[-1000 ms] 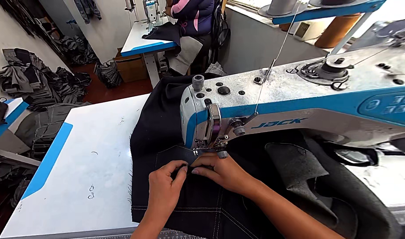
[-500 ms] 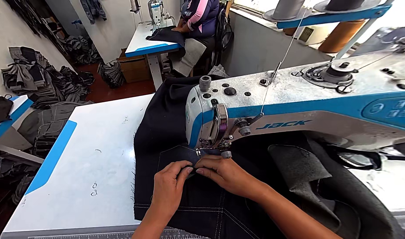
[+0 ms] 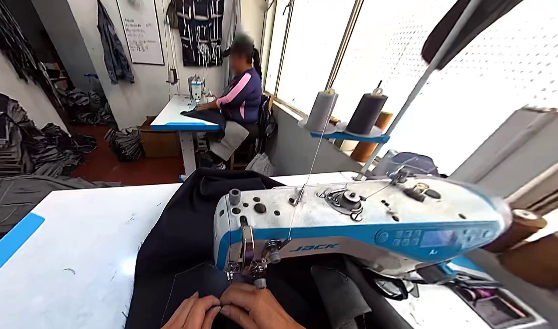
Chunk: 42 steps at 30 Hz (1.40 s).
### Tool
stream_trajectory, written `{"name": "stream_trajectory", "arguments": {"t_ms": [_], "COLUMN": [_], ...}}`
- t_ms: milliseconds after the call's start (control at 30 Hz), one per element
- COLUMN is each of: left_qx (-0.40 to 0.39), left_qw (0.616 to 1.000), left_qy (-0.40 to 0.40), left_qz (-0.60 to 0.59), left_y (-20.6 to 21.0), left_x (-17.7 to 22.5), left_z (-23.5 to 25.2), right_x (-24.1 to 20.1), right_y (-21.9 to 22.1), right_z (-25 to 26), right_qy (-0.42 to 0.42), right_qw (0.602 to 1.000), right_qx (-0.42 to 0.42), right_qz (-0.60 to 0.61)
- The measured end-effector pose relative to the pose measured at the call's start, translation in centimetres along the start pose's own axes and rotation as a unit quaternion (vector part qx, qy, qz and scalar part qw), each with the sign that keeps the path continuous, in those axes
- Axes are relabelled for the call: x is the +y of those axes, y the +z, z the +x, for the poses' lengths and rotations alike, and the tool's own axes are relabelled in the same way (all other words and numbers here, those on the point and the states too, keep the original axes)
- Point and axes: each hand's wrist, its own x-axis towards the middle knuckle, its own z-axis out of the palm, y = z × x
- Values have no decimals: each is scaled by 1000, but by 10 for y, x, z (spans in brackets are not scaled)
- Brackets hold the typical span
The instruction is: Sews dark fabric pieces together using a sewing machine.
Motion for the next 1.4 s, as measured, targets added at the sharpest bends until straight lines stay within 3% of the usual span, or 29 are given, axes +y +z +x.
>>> {"name": "stream_trajectory", "arguments": {"t_ms": [267, 433, 600, 700, 867, 1000, 1067, 1200, 1400], "left_qx": [-54, -46, -48, -50, -101, -165, -179, -299, -409], "left_qw": [997, 997, 986, 967, 972, 980, 980, 942, 883], "left_qy": [-28, -47, 153, 229, 199, 111, 84, 53, 23], "left_qz": [-50, -37, 38, 96, 74, -23, 25, 142, 231], "left_y": [-10, -14, -3, 11, 7, -18, -25, -40, -60], "left_x": [4, 6, 1, 5, 5, -17, -44, -99, -86], "left_z": [-10, -13, -18, -36, -51, -27, -11, -4, 13], "right_x": [0, 1, 6, 1, -17, -27, -25, -20, -26], "right_y": [6, 11, 9, 7, 10, 20, 23, 22, 18], "right_z": [-8, -10, -17, -23, -40, -57, -65, -70, -55], "right_qy": [-37, -46, -2, 41, 50, 16, -2, -21, -19], "right_qw": [997, 994, 960, 957, 973, 979, 974, 970, 953], "right_qx": [47, 62, 93, 80, 52, 26, 33, 49, 8], "right_qz": [-57, -81, -264, -276, -218, -200, -224, -239, -303]}}
